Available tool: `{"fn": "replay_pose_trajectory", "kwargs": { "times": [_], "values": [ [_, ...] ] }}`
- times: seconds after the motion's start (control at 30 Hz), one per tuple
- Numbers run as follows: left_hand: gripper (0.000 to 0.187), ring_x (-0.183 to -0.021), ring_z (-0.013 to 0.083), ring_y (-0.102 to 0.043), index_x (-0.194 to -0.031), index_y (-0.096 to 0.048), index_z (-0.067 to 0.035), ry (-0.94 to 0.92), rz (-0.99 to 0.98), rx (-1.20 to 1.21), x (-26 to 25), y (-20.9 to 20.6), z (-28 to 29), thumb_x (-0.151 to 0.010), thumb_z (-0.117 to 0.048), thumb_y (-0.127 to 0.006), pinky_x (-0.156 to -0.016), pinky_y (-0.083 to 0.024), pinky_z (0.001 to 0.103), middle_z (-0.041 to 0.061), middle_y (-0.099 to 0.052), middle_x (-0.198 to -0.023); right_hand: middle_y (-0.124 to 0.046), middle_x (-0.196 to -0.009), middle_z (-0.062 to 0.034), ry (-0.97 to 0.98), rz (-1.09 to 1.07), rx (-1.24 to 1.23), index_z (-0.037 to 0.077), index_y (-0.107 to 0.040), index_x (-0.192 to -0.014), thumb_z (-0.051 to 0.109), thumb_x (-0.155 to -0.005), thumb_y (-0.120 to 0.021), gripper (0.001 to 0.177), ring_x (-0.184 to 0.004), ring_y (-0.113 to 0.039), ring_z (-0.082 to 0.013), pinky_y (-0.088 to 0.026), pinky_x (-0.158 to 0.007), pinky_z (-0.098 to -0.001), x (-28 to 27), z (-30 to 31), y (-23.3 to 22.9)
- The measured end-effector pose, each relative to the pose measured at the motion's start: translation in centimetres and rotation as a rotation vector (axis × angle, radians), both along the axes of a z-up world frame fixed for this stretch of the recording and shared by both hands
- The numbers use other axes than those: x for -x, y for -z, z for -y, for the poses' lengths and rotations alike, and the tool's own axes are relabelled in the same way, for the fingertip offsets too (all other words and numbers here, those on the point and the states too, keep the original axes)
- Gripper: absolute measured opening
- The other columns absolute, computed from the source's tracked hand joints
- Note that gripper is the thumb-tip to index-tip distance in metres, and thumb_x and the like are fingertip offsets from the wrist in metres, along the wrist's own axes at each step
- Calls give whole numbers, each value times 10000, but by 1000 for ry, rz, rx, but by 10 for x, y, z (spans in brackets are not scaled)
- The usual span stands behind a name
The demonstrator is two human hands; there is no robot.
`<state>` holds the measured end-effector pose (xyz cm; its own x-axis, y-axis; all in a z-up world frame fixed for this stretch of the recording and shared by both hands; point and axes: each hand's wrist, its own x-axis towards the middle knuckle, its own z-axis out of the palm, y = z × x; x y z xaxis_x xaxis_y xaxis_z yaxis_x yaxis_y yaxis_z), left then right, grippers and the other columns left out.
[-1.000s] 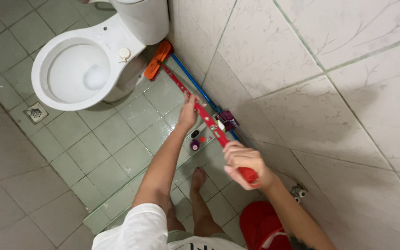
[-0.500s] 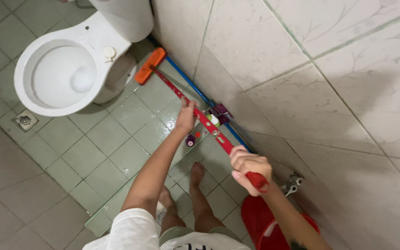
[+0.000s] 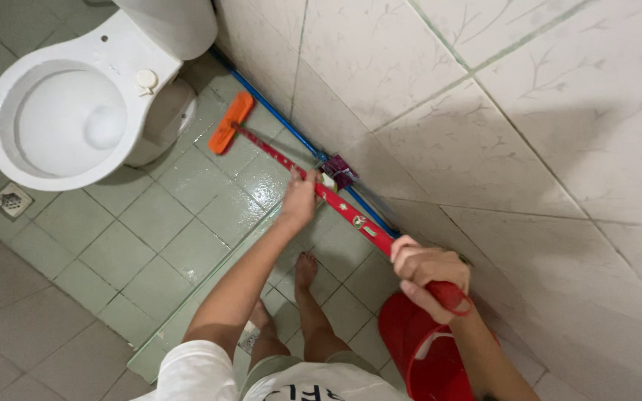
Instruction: The person cleans the bathroom floor by pouring water from a bucket using a plastic scoop and then scrubbing the floor with a brush on a long handle.
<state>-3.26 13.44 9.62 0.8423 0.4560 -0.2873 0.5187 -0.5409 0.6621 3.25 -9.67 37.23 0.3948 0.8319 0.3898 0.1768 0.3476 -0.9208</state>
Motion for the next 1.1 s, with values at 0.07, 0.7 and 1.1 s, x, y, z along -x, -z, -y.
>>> {"fn": "replay_pose_trajectory", "kwargs": {
  "times": [0.07, 0.7, 1.1],
  "values": [
    [587, -1156, 587, -574, -1295, -560, -111, 2, -1, 11, 4, 7, 8, -773, -136, -828, -1016, -497, 541, 521, -341, -1397, -533, -663, -67, 46, -44, 12, 57, -476, -653, -85, -788, -630, 249, -631, -548, -211, -494, -788, -461, 3, 6, -2],
    [617, -1234, 610, -525, -1247, -594, -103, -45, 13, -116, 18, 36, 12, -735, -313, -866, -995, -458, 605, 438, -499, -1248, -586, -718, -84, 69, -14, 110, 35, -514, -688, -5, -835, -651, 205, -714, -569, -203, -504, -914, -494, 4, 8, 4],
    [508, -1192, 631, -524, -1182, -593, -56, -199, 26, 4, 62, 42, -3, -772, -221, -843, -1049, -468, 545, 574, -381, -1270, -542, -641, -35, -50, -71, 18, 70, -477, -661, 3, -834, -673, 270, -631, -560, -195, -485, -838, -468, 25, -19, 21]
  ]
}}
